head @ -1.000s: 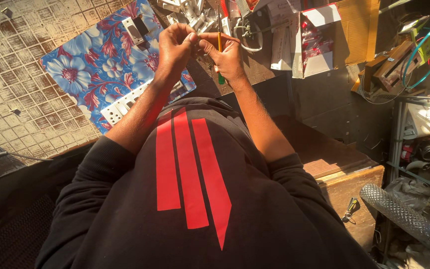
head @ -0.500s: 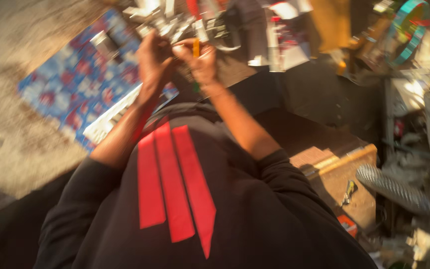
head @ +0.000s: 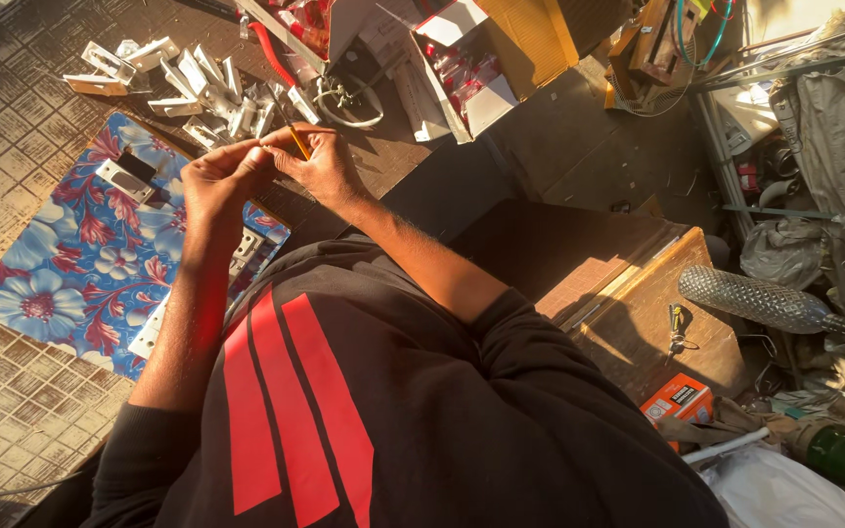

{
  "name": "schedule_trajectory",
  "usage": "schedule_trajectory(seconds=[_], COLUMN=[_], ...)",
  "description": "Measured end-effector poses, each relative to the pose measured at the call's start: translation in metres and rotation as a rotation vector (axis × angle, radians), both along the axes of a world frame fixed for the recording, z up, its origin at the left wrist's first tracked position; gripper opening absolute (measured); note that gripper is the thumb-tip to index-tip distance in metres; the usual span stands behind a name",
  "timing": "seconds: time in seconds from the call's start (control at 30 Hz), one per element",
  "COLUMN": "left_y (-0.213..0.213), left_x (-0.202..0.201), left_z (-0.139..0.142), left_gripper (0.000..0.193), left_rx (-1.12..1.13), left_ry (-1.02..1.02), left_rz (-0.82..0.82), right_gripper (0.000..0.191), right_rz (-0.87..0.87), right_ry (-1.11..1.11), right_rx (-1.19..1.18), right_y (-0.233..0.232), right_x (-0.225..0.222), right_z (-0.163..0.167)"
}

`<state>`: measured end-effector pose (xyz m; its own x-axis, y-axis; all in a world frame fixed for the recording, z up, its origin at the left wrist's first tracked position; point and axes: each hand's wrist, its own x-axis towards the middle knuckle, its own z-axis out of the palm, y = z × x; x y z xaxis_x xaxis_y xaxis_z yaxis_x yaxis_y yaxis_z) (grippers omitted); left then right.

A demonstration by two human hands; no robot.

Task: The person sits at a cluttered workbench assembling white electrical switch and socket plates. They pick up small switch modules and screws, fit the modules into the faceplate, and use a screwdriver to tighten screws, working on the plates one at a time.

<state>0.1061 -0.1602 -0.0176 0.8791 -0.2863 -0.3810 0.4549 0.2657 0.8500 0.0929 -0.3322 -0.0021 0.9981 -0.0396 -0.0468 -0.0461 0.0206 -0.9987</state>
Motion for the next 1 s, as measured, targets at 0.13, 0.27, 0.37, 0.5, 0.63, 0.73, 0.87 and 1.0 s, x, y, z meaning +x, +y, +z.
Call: schedule_trajectory(seconds=[0.13, 0.27, 0.37, 0.5, 0.63, 0.73, 0.87, 1.0], left_y=[0.008, 0.016, 0.017, 0.006, -0.006, -0.019, -0.026, -0.02], left_x=[-0.003, -0.007, -0.012, -0.021, -0.024, -0.021, -0.011, 0.002], left_z=[0.003, 0.008, 0.01, 0.007, -0.002, -0.013, -0.025, -0.026], left_gripper=[0.025, 0.021, 0.019, 0.022, 0.049, 0.035, 0.046, 0.088], left_rx=[-0.077, -0.116, -0.051, 0.054, -0.068, 0.004, -0.054, -0.647], left_ry=[0.106, 0.085, 0.017, -0.2, -0.226, -0.415, -0.117, 0.136], left_rz=[0.077, 0.072, 0.044, -0.055, -0.053, 0.078, 0.239, 0.5], right_gripper=[0.014, 0.016, 0.016, 0.013, 0.009, 0.011, 0.01, 0.012], right_rz=[-0.002, 0.081, 0.126, 0.148, 0.252, 0.305, 0.34, 0.346], right_ry=[0.006, 0.05, 0.068, -0.178, -0.131, -0.116, -0.055, 0.102], right_rx=[-0.174, -0.222, -0.253, -0.307, -0.301, -0.261, -0.214, -0.13], right_y=[-0.002, -0.004, -0.004, -0.003, -0.007, -0.015, -0.011, 0.01], right_x=[-0.004, -0.007, -0.011, -0.016, -0.01, -0.002, -0.006, -0.008], right_z=[0.002, 0.005, -0.001, -0.013, -0.008, 0.006, 0.022, 0.025])
